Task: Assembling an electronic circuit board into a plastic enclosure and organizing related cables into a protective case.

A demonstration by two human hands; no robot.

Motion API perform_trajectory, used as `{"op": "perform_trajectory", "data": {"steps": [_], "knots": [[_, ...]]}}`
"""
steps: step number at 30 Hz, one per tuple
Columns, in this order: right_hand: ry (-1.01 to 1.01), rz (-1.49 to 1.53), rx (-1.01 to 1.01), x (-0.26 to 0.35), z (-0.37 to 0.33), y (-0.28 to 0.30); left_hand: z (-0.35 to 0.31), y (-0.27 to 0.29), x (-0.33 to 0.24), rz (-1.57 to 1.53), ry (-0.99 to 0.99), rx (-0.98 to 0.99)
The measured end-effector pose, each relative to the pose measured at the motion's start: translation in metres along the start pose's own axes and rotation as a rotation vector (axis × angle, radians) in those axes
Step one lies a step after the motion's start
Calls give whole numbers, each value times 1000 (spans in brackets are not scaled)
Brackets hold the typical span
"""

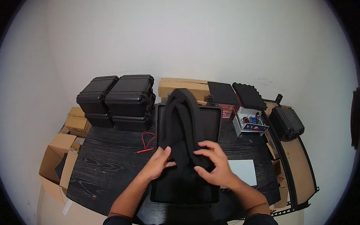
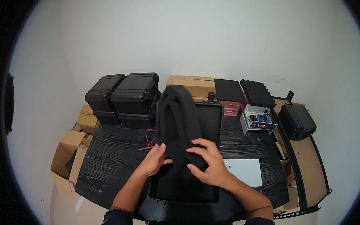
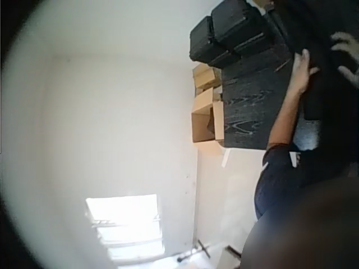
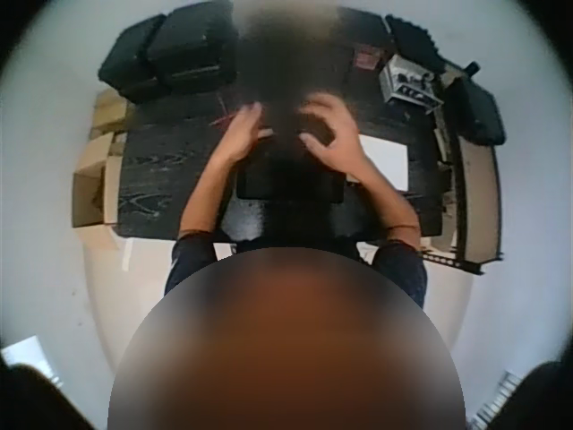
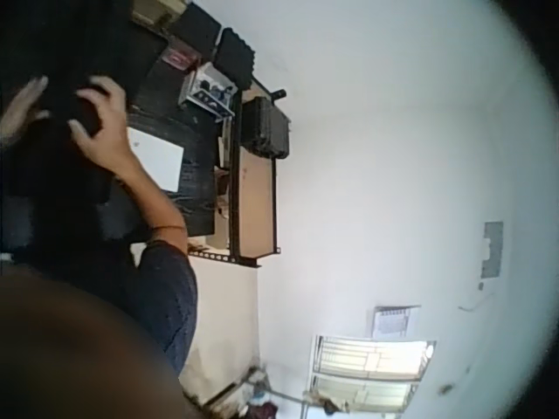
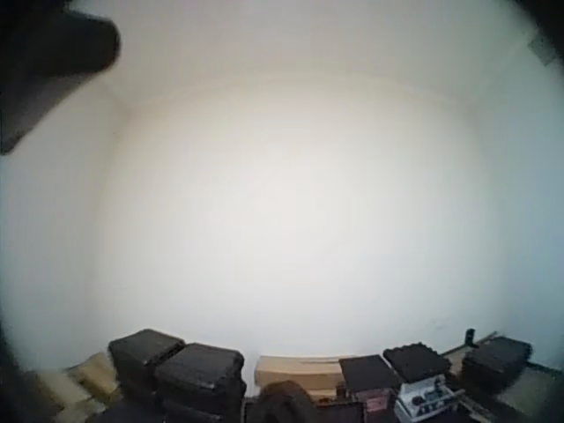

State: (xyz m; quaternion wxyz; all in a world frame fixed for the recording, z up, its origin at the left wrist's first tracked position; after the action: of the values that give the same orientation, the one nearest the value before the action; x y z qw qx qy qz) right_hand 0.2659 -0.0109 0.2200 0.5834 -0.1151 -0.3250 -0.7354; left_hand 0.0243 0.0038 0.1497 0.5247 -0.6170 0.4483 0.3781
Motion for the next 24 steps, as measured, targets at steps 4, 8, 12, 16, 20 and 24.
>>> {"op": "perform_trajectory", "data": {"steps": [4,8,12,16,20,24], "knots": [[42,107,102,3,4,-28,-4,-1,7,-288,-85,69],[87,307,153,5,15,-45,-15,10,-1,131,-410,34],[153,496,56,15,14,-62,-42,45,-28,58,-411,-92],[268,425,61,17,6,-54,-100,142,-86,153,-544,-370],[63,399,290,-6,-27,-58,-186,268,-138,339,-680,-846],[-216,276,424,-31,-64,-55,-273,426,-154,512,-630,-1277]]}}
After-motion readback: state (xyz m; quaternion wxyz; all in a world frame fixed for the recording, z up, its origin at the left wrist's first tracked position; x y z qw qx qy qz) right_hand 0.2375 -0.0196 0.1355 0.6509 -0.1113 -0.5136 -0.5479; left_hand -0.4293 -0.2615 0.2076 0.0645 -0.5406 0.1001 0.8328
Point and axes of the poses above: each hand's wrist, its own z-axis towards the middle knuckle, its own y-axis out of the back of the hand, x = y × z, the point moved 2 cm from there along z, towards the middle knuckle, and after that the axes turned 15 degrees about -x, right-handed, at the moved point
